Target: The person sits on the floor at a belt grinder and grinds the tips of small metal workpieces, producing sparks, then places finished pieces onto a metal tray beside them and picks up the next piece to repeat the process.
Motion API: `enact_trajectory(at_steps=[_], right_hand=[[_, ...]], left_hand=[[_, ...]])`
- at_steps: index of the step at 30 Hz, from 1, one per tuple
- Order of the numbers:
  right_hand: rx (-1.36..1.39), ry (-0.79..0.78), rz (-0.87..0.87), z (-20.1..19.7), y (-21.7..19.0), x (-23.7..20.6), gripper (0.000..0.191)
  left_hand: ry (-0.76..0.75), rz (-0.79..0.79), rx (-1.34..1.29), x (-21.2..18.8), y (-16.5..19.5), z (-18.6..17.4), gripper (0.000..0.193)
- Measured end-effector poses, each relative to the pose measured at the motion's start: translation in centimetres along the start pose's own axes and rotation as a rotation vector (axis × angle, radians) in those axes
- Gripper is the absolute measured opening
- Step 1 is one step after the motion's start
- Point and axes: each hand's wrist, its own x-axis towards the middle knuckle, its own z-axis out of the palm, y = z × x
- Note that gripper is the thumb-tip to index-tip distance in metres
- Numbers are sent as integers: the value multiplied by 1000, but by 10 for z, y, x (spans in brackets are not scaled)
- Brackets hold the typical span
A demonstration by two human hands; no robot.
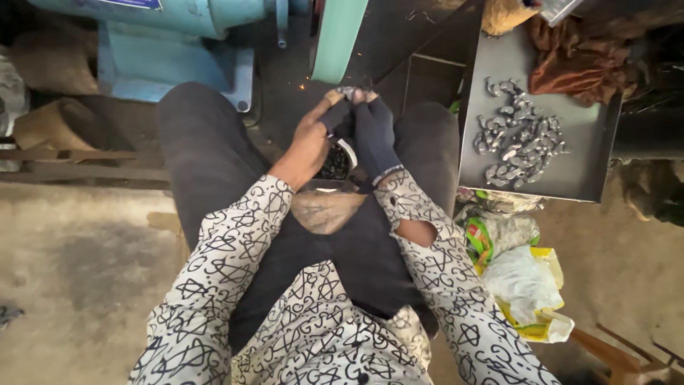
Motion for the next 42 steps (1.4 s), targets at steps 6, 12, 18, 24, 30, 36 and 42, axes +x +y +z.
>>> enact_trajectory(at_steps=[6,12,18,24,30,36,42], right_hand=[[209,-220,285,1,-22,-34,28],[-117,-127,-244,9,-31,-28,16],[353,-128,224,6,-21,12,16],[-342,-94,-169,-14,-20,-20,22],[-124,-330,-147,-1,-25,-29,24],[167,-352,179,13,-32,-18,26],[-554,-294,-228,-4,-31,-22,25]], left_hand=[[206,211,244,-5,-2,-11,18],[441,-52,151,6,1,-24,38],[117,-42,-80,2,-2,-10,32],[58,13,22,-12,5,8,40],[154,194,498,-15,24,7,54],[369,31,523,5,26,3,17],[177,282,832,-4,24,-11,22]])
